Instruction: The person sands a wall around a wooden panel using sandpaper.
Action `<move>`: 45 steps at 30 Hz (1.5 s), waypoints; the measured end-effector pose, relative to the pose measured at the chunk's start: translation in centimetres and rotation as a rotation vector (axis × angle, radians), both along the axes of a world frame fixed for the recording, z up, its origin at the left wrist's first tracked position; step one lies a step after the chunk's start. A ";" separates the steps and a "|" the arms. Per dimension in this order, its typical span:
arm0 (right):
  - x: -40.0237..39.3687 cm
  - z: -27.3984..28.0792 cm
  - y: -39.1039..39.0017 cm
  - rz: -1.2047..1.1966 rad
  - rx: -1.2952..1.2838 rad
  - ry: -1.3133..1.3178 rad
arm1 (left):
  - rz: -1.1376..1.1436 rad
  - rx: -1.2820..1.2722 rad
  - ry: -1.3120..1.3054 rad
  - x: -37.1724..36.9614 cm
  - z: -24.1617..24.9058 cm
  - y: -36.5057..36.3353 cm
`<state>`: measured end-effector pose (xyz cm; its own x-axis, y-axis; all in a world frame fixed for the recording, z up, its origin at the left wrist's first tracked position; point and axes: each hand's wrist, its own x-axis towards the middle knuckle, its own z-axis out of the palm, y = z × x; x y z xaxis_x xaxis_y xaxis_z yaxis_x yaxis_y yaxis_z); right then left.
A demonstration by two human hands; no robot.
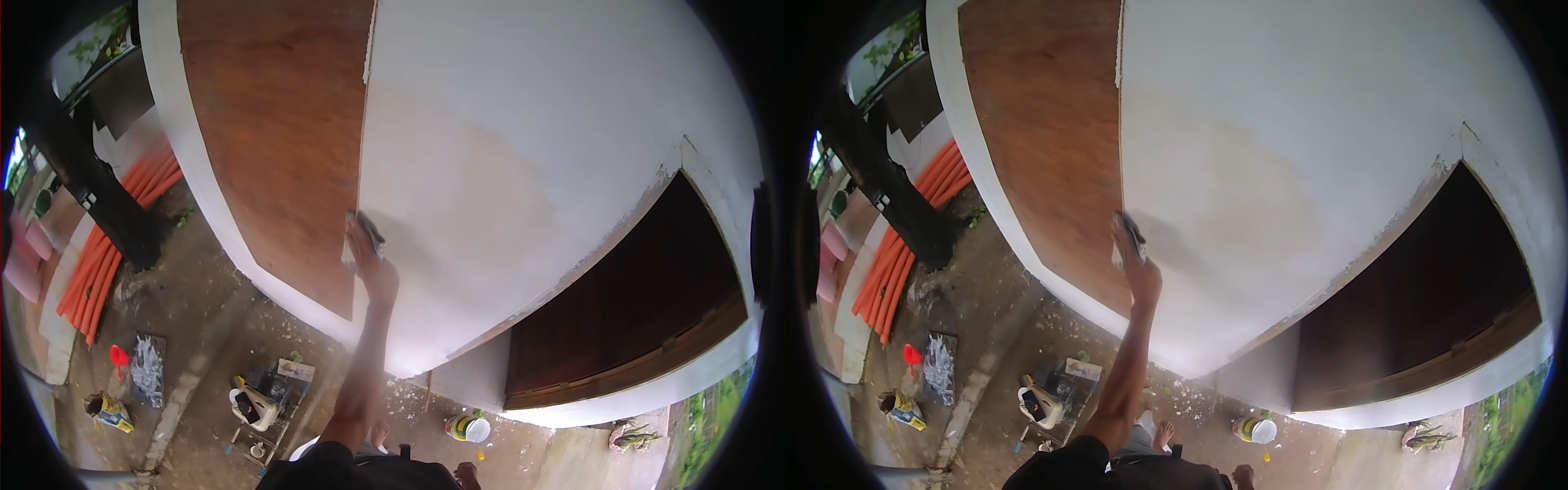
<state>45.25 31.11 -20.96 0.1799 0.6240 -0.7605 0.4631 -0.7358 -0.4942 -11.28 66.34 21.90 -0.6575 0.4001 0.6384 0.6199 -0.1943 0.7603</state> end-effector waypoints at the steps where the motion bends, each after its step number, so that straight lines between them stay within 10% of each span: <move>1: -0.3 0.8 0.8 -0.036 0.019 0.002 | -0.032 0.065 -0.012 0.6 6.8 -0.7; 4: -3.0 5.9 3.4 -0.206 0.214 0.061 | -0.051 0.039 0.260 2.7 11.9 1.3; 9: -5.0 8.7 6.0 -0.061 0.318 0.017 | -0.090 -0.187 0.006 3.6 -14.1 1.2; 11: -5.4 8.7 5.5 -0.045 0.370 -0.025 | -0.164 -0.181 -0.384 2.3 -17.0 -1.1; 17: 1.0 -0.9 2.7 0.163 -0.113 0.037 | -0.092 0.098 0.102 1.6 11.2 -0.2; 22: 1.4 -3.1 1.7 0.223 0.036 -0.083 | -0.024 -0.166 0.046 3.5 -6.1 3.3; 27: -3.5 5.9 3.5 -0.114 0.160 -0.022 | -0.050 0.117 -0.061 5.0 9.4 3.2; 29: -3.2 6.3 3.6 -0.056 0.156 -0.105 | -0.020 0.083 0.049 4.7 7.7 3.7; 32: -2.5 6.1 3.4 -0.013 0.229 -0.195 | 0.004 -0.152 -0.056 5.2 -7.4 3.6; 35: 3.8 -2.5 0.8 0.138 0.303 -0.136 | -0.002 -0.106 -0.119 5.4 -2.9 3.3; 37: 3.1 0.5 1.5 -0.061 0.103 -0.038 | -0.037 0.081 0.027 4.8 8.6 3.6; 39: 1.7 4.4 0.9 -0.096 -0.039 -0.073 | 0.007 0.087 0.046 5.3 8.1 3.8; 42: 1.9 4.2 0.6 0.112 0.159 -0.181 | -0.061 -0.156 -0.093 7.7 -6.3 3.5; 45: 0.3 5.8 3.6 0.095 0.205 -0.279 | -0.065 -0.008 -0.079 5.7 0.6 3.3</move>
<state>45.54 34.71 -15.11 0.2965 0.7825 -0.5475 0.6627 -0.5813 -0.4720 -5.58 69.65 22.53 -0.6780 0.4487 0.5823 0.5442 -0.2262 0.8079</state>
